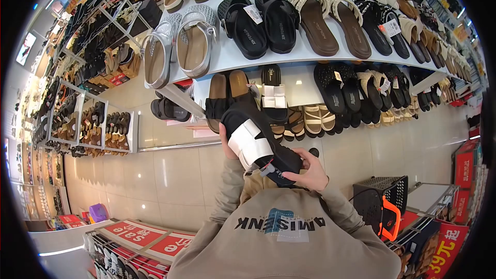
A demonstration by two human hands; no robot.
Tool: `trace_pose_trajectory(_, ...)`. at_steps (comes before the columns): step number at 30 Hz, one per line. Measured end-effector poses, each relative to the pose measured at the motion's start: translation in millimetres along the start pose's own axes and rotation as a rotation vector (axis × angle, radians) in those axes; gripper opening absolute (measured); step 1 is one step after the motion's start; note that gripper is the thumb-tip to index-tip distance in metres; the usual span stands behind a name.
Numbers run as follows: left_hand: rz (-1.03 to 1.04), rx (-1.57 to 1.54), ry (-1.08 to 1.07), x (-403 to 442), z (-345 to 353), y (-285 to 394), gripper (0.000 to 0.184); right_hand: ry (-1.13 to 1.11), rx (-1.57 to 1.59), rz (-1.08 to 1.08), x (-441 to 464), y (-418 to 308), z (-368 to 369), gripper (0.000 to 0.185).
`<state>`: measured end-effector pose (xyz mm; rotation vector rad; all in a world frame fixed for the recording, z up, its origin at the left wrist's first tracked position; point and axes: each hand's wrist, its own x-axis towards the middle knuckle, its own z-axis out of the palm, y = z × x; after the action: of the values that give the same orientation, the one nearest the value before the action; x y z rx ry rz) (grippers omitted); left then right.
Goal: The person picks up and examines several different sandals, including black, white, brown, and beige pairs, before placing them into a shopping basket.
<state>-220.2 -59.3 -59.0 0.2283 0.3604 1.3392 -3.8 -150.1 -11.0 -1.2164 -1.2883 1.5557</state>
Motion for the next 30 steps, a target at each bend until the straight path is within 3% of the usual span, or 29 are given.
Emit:
trace_pose_trajectory(4, 0.035, 0.032, 0.074, 2.8, -3.5, -5.4, 0.068, -0.005, -0.009, 0.0, 1.8, 8.7, -7.7, 0.06)
trace_pose_trajectory(8, -0.137, 0.032, 0.035, 11.8, 1.1, -13.5, 0.068, 0.032, 0.044, -0.002, 2.8, 6.0, -16.9, 0.055)
trace_pose_trajectory(13, -0.138, 0.25, 0.078, 32.0, -28.7, -54.9, 0.072, 0.23, 0.24, 0.12, -2.3, 26.8, -42.9, 0.042)
trace_pose_trajectory(14, -0.212, 0.479, 0.265, 36.7, -50.2, -68.1, 0.073, 0.286, 0.266, 0.135, -5.1, 28.8, -45.1, 0.04)
trace_pose_trajectory(15, -0.336, 0.622, 0.242, 39.6, -66.8, -76.1, 0.073, 0.288, 0.265, 0.132, -7.0, 32.7, -48.3, 0.04)
trace_pose_trajectory(17, -0.465, 0.6, 0.306, 36.8, -74.6, -89.9, 0.065, 0.428, 0.375, 0.169, -10.0, 44.5, -56.0, 0.039)
trace_pose_trajectory(20, -0.455, 0.515, 0.447, 43.6, -86.3, -110.7, 0.054, 0.537, 0.39, 0.192, -10.6, 47.8, -62.0, 0.041)
trace_pose_trajectory(23, -0.436, 0.659, 0.323, 63.4, -102.3, -117.3, 0.061, 0.617, 0.433, 0.247, -11.4, 49.3, -67.7, 0.044)
trace_pose_trajectory(28, -0.323, 0.629, 0.401, 82.6, -98.0, -128.8, 0.054, 0.638, 0.519, 0.33, -4.5, 77.9, -75.5, 0.045)
trace_pose_trajectory(30, -0.193, 0.405, 0.414, 83.5, -91.1, -130.1, 0.045, 0.649, 0.576, 0.33, -3.7, 82.9, -73.6, 0.045)
